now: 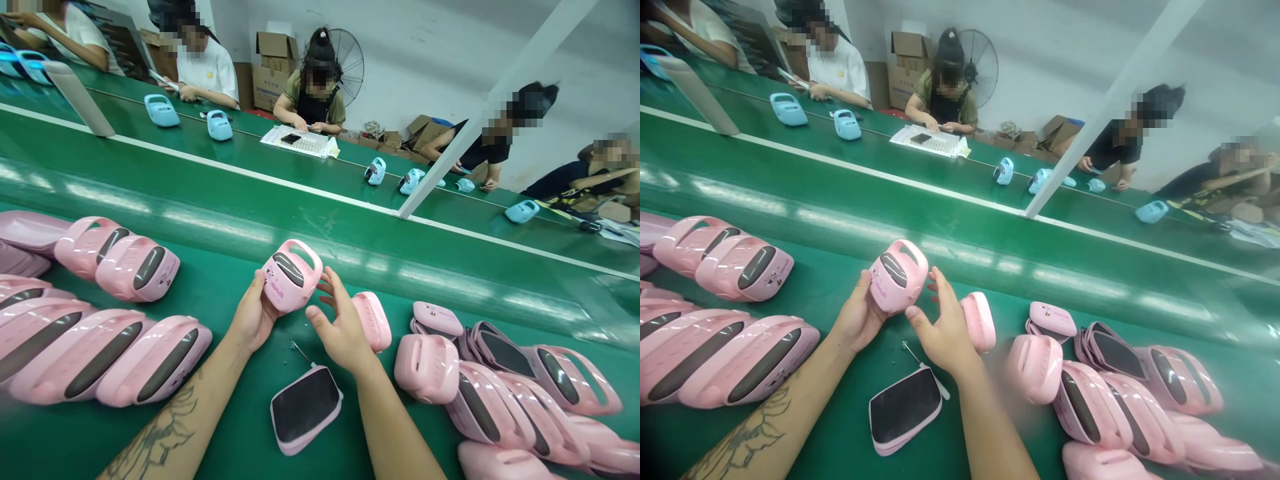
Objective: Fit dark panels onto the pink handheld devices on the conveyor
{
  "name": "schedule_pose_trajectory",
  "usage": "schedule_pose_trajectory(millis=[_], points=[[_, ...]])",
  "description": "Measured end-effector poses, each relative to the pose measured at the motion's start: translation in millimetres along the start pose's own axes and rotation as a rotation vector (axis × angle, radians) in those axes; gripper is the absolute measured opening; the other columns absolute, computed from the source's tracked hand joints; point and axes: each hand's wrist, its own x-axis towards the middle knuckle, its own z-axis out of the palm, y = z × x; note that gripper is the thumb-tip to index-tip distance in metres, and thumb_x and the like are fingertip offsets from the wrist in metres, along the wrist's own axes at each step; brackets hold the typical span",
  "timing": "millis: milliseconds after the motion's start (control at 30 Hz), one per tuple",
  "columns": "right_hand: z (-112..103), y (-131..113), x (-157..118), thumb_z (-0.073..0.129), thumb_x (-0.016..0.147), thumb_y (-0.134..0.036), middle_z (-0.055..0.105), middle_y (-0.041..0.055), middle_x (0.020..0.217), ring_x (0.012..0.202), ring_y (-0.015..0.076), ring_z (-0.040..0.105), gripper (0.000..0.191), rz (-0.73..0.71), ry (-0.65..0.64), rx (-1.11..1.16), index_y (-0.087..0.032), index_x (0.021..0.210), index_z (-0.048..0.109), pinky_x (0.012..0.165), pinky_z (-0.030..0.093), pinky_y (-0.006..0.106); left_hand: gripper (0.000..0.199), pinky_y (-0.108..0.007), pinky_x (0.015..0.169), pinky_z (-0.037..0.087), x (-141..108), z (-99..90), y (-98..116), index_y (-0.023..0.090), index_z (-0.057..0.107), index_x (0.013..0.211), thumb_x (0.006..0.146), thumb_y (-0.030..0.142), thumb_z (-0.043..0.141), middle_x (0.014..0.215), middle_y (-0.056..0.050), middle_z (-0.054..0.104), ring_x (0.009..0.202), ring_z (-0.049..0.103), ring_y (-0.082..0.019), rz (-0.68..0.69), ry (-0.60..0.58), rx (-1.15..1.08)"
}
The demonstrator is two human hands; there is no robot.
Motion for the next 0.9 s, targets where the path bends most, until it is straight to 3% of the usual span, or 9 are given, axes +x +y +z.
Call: schedule_pose_trajectory(millis=[133,300,400,467,533,633,800,900], points=[[11,-4,-1,0.087,0.085,-0.058,0.041,0.0145,0.176,0.164,0.0353,0.039,0.114,0.04,-0.037,-0.03,-0.026,0.173,0.023,0.135,0.035,0.058,0.065,-0.056,0.1,0.065,-10,5.2,0,0.023,0.061,0.146,0.105,0.071,0.049,0.149,-0.016,0.07,0.129,0.073,-0.038,-0.1,-0.17,-0.094],[8,-14,0,0.091,0.078,-0.051,0.054,0.016,0.164,0.152,0.0364,0.054,0.107,0.078,0.225,-0.022,-0.023,0.165,0.035,0.128,0.045,0.055,0.048,-0.058,0.111,0.059,-16,4.5,-14,0.021,0.064,0.133,0.097,0.053,0.069,0.142,-0.016,0.073,0.137,0.067,-0.038,-0.095,-0.279,0.022],[-2,-18,-1,0.092,0.073,-0.041,0.062,0.0133,0.154,0.142,0.0358,0.061,0.094,0.082,0.272,-0.094,-0.026,0.155,0.048,0.123,0.048,0.057,0.062,-0.059,0.124,0.047,-14,-2.2,-18,0.023,0.055,0.143,0.091,0.048,0.077,0.16,-0.017,0.058,0.15,0.056,-0.038,0.211,-0.18,0.257],[-9,-20,-2,0.092,0.071,-0.036,0.065,0.0099,0.151,0.138,0.0359,0.062,0.086,0.099,0.202,-0.142,-0.03,0.148,0.056,0.122,0.049,0.059,0.079,-0.057,0.133,0.033,-14,-7.8,-16,0.023,0.046,0.156,0.088,0.045,0.08,0.172,-0.017,0.044,0.16,0.043,-0.038,0.485,-0.134,0.476],[-15,-20,-2,0.092,0.072,-0.032,0.064,0.007,0.153,0.141,0.0355,0.061,0.083,0.113,0.085,-0.134,-0.033,0.148,0.059,0.123,0.048,0.059,0.086,-0.056,0.136,0.026,-14,-12.6,-10,0.021,0.042,0.163,0.089,0.044,0.079,0.175,-0.018,0.04,0.164,0.036,-0.038,0.633,-0.197,0.671],[-19,-14,-1,0.088,0.077,-0.027,0.06,0.0045,0.16,0.15,0.0324,0.055,0.082,0.09,-0.041,-0.012,-0.034,0.152,0.056,0.129,0.043,0.055,0.086,-0.053,0.13,0.037,-14,-16.8,0,0.02,0.051,0.159,0.083,0.042,0.086,0.165,-0.018,0.054,0.154,0.05,-0.039,0.633,-0.283,0.778],[-19,-2,-1,0.081,0.08,-0.021,0.055,0.0047,0.166,0.155,0.0299,0.053,0.083,0.087,-0.153,0.196,-0.033,0.157,0.05,0.127,0.047,0.051,0.112,-0.045,0.104,0.059,-12,-16.3,13,0.02,0.05,0.163,0.066,0.044,0.1,0.137,-0.017,0.073,0.122,0.073,-0.037,0.489,-0.254,0.741],[-18,0,-2,0.079,0.08,-0.022,0.059,0.0071,0.161,0.148,0.0318,0.059,0.082,0.074,-0.147,0.157,-0.031,0.157,0.052,0.121,0.053,0.051,0.09,-0.043,0.098,0.062,-13,-12.5,17,0.022,0.072,0.143,0.061,0.047,0.102,0.126,-0.012,0.079,0.112,0.076,-0.035,0.409,-0.274,0.815]])
